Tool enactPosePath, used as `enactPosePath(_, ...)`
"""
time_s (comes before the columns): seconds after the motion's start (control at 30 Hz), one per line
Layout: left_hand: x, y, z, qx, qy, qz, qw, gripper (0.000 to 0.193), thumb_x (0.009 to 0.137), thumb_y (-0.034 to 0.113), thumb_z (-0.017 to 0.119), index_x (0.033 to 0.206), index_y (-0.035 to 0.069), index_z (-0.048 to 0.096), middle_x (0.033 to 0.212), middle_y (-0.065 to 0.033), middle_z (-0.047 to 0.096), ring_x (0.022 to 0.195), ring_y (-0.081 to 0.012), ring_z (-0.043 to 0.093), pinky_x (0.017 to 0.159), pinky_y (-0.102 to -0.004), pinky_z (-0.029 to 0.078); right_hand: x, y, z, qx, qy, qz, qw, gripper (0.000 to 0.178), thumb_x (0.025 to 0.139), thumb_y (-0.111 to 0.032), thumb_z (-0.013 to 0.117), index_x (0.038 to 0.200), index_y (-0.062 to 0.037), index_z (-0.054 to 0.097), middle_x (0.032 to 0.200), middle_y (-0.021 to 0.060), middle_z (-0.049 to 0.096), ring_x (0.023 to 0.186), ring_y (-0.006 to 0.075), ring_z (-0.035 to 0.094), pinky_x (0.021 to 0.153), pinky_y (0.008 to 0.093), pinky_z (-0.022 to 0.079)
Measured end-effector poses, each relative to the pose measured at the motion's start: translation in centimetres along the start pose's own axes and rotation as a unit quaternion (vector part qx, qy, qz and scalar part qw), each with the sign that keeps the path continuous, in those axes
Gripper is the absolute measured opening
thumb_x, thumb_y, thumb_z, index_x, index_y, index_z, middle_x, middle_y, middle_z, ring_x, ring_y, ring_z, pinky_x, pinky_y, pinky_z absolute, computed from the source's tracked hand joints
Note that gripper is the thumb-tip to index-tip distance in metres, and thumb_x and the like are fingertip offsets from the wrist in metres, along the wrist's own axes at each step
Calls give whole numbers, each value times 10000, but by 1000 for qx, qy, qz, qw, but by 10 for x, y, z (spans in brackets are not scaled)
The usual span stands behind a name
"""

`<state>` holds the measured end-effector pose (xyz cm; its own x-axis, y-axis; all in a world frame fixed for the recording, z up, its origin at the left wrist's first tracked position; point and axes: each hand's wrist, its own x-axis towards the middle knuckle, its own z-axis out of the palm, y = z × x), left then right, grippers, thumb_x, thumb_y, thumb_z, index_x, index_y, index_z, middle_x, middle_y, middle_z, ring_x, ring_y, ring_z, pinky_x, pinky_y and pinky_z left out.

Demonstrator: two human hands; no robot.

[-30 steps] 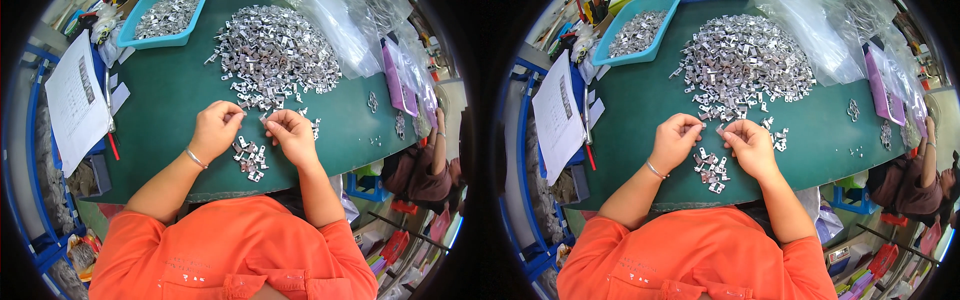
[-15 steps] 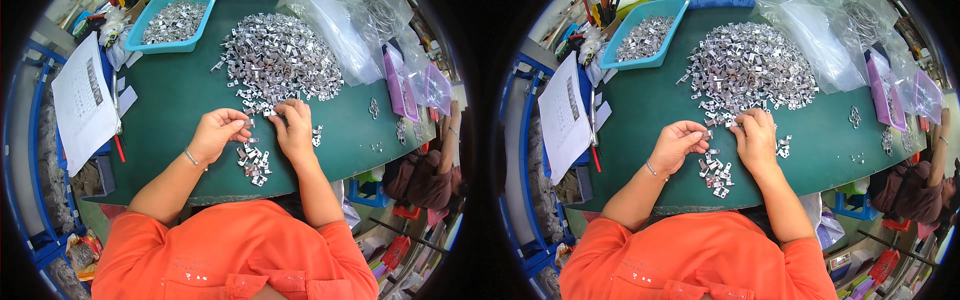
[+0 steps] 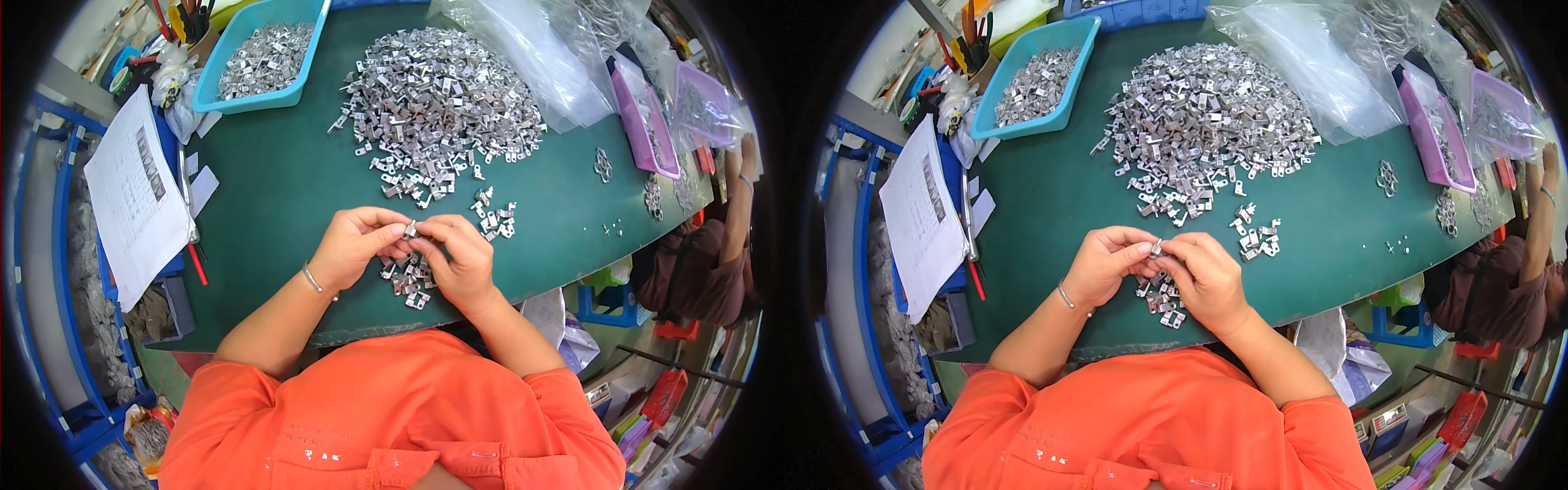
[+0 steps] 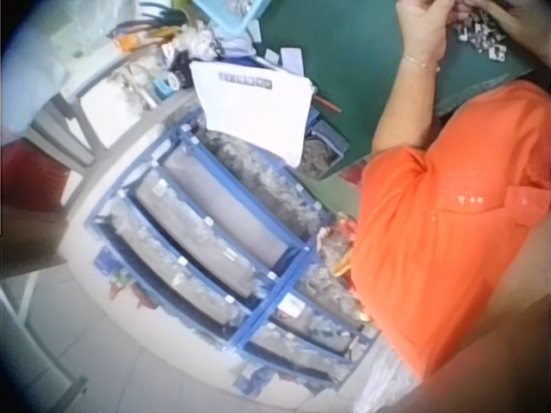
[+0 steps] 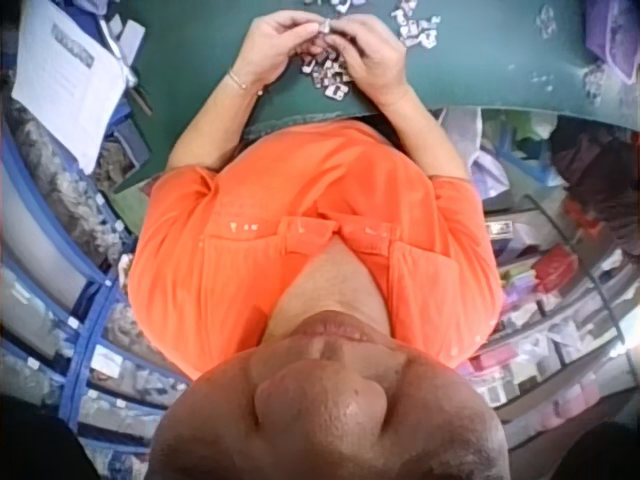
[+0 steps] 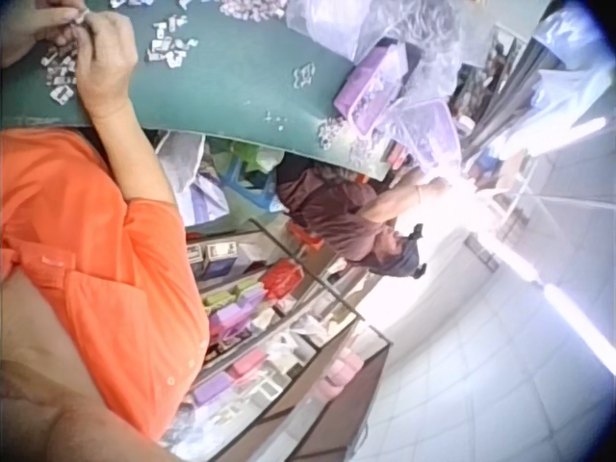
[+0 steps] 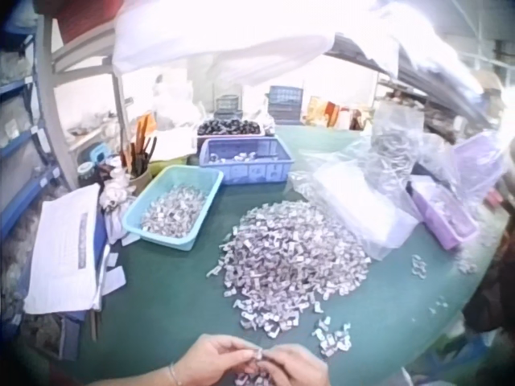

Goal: The person sits at a green workbench and assembles small metal hardware components by hand. They pick up individual pieces from a large pile, fit them together, and place the finished assemblies into a blue basket. The process is repetitive and involves handling small parts one by one.

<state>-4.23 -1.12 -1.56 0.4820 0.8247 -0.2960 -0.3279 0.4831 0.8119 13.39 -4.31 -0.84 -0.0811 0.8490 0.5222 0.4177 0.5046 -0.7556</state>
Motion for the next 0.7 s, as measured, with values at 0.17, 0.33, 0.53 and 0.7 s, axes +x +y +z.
enactPosePath(0.17, -4, 0, 1, 22, -2, -3, 1000, 141, 881, 60, 618, 985, -35, 619, 870, -126, 677, 748, -170, 673, 680, -285, 562, -1, -3, -2, 15, -26, 14, 999, 157, 770, 21, 683, 923, -1, 652, 866, 109, 633, 732, 234, 632, 627, 294, 520)
enactPosePath(0.33, 12, 45, 0, 63, 109, 126, 984, 126, 833, 7, 622, 952, -27, 598, 860, -128, 656, 731, -204, 652, 653, -306, 553, 12, 22, -6, -106, -6, -41, 994, 262, 713, 87, 595, 944, -21, 655, 905, 81, 613, 801, 273, 584, 686, 357, 479)
enactPosePath(0.53, 57, 134, -64, -66, 255, 314, 912, 151, 884, 14, 587, 1002, -77, 567, 994, -161, 626, 971, -258, 627, 866, -299, 539, 20, 37, -3, -260, -44, -17, 965, 236, 685, 16, 609, 894, -72, 673, 903, 43, 566, 855, 259, 515, 717, 381, 397)
enactPosePath(0.7, 43, 83, -34, 242, 261, 230, 906, 187, 826, 58, 669, 1003, 8, 637, 817, -29, 631, 611, -79, 544, 517, -193, 421, 12, 24, -16, 154, -39, 302, 940, 121, 877, -59, 605, 969, 11, 640, 827, 72, 669, 670, 150, 607, 635, 268, 497)
